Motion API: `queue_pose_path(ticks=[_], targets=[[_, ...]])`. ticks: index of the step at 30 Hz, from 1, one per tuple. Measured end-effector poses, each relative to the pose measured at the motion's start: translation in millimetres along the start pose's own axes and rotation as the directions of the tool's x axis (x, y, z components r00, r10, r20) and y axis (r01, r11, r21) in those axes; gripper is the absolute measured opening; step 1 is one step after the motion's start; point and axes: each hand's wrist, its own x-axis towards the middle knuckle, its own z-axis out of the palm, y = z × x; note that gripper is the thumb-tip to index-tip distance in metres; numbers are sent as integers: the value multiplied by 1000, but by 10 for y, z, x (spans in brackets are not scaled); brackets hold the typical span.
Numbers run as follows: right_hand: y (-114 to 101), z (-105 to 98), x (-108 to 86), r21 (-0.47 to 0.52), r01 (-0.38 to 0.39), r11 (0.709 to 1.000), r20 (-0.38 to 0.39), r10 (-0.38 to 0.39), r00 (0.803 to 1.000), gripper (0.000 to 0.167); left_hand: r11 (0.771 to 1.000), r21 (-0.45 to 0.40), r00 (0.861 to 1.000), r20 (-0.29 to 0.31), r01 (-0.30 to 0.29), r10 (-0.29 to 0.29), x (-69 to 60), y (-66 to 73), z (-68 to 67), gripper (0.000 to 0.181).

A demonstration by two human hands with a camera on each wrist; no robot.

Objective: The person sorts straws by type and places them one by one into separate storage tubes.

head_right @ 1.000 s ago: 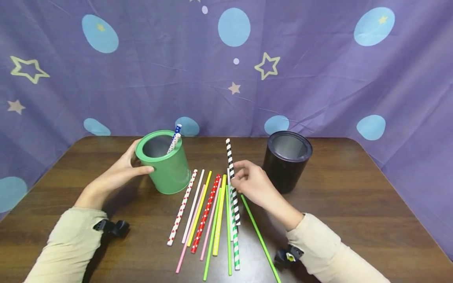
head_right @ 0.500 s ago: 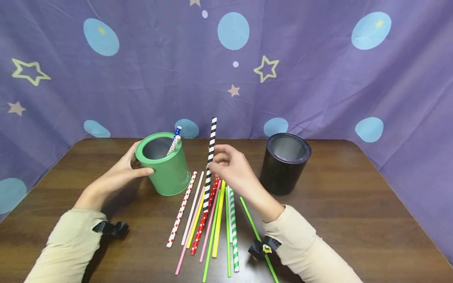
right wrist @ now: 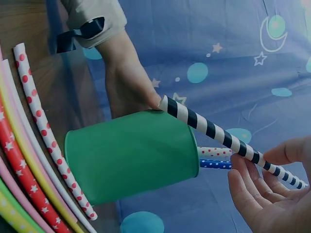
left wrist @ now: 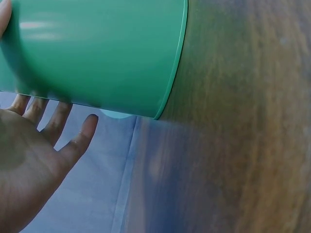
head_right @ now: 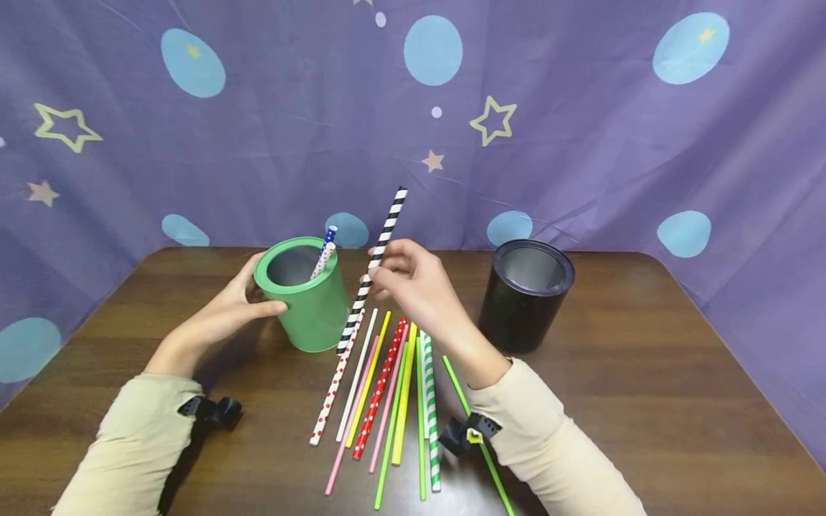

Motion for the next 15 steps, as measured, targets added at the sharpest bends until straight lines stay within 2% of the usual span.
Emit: queue_pose_path(ticks=[5,15], targets=[[-33,-30,10,36,43,998,18,-44,999,25,1000,2,1000,1,-8,8,9,-8,13,83],[-56,-34,23,152,173,973,-71,-163,984,22,1000,-20,1000,4,-11,11,2,-4,23,81]])
